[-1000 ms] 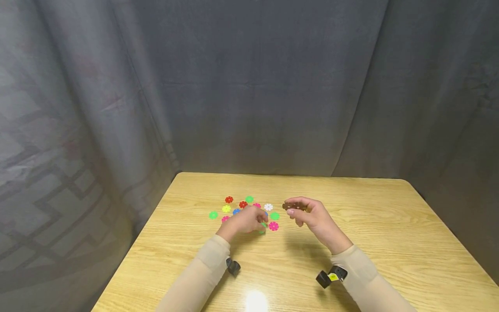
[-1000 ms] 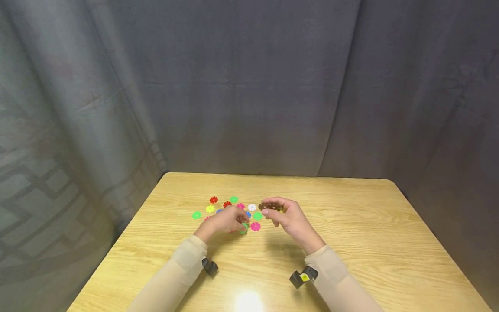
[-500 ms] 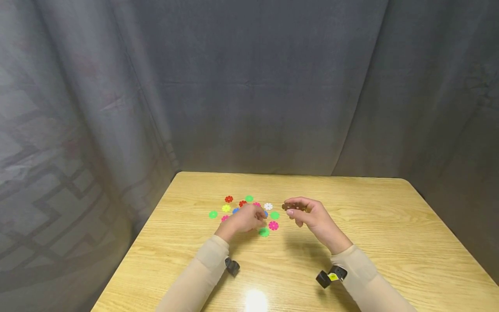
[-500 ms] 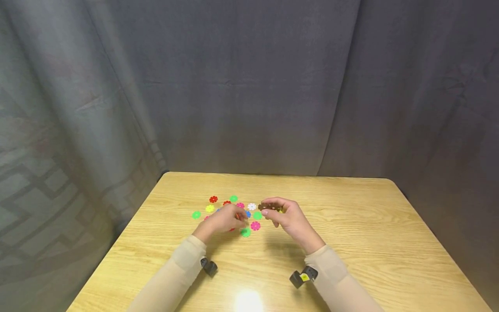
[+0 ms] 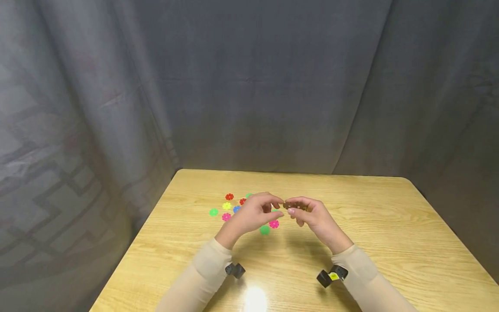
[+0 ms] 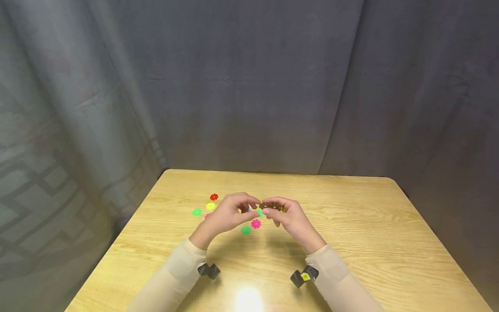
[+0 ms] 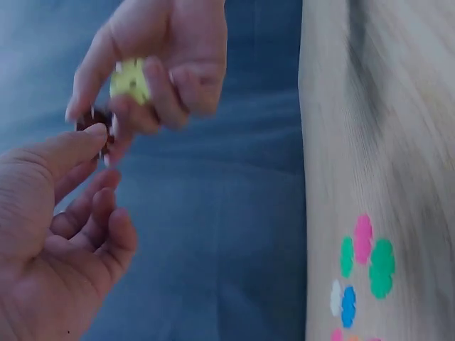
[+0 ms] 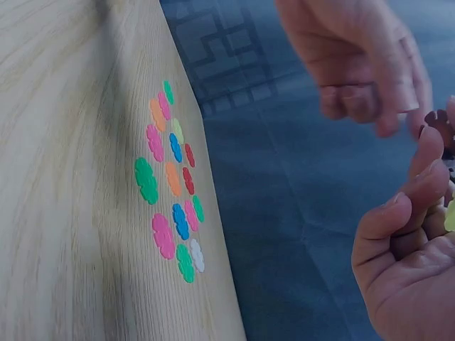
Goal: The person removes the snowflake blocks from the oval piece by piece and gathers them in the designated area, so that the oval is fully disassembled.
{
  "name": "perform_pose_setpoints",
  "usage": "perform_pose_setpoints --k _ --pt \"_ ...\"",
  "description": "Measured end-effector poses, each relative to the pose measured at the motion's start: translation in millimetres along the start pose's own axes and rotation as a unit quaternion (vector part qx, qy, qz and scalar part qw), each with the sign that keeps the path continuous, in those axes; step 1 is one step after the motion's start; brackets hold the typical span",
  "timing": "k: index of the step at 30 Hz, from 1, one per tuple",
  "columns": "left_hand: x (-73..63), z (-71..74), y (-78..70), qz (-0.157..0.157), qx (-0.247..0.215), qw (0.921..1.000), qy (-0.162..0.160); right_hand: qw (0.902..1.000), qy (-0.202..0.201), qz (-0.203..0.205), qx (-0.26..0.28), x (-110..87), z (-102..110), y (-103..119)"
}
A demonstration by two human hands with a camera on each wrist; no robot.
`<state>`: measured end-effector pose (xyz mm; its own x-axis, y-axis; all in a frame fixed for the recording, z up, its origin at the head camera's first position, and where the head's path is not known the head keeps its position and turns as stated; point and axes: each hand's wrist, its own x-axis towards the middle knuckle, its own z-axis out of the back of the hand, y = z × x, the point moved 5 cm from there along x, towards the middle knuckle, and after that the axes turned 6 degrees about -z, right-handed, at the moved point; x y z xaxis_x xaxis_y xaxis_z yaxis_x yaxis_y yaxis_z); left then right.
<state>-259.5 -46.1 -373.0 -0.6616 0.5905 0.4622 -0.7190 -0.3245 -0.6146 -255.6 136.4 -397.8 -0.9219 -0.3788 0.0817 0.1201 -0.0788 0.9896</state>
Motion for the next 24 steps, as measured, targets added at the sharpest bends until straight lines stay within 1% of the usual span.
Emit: perform_pose_setpoints --k 2,5,9,11,13,20,22,24 --pt "2.2 -2.5 -10.7 -0.04 0.019 0.999 -0.006 1.0 0.003 0.001 0.002 -0.9 -0.6 1.0" --pt "3.9 -5.5 -20.2 -0.091 0.057 0.9939 -0.024 0.9999 0.009 0.004 0.009 -2.2 -1.7 2.5" --pt "4.4 -7.6 -26.1 -0.149 0.111 0.981 -0.056 0.9998 0.015 0.008 0.012 -3.5 -2.3 3.8" --pt "4.5 -8.5 -27.6 -0.17 0.131 0.9744 -0.066 0.9997 0.019 0.01 0.013 -3.5 -2.9 3.9" --pt "5.2 -9.2 -28.9 -0.186 0.146 0.9691 -0.071 0.9996 0.021 0.011 0.013 -3.3 -3.6 3.7" --pt "6.0 -9.4 -31.7 -0.226 0.161 0.9576 -0.078 0.9997 0.022 0.009 0.011 -1.9 -5.3 3.1" --pt "5.8 -8.9 -32.8 -0.235 0.17 0.9538 -0.08 0.9996 0.024 0.012 0.01 -1.8 -5.7 3.3" --pt "5.3 -7.8 -32.9 -0.238 0.173 0.9522 -0.082 0.9995 0.027 0.016 0.008 -1.9 -5.8 3.4"
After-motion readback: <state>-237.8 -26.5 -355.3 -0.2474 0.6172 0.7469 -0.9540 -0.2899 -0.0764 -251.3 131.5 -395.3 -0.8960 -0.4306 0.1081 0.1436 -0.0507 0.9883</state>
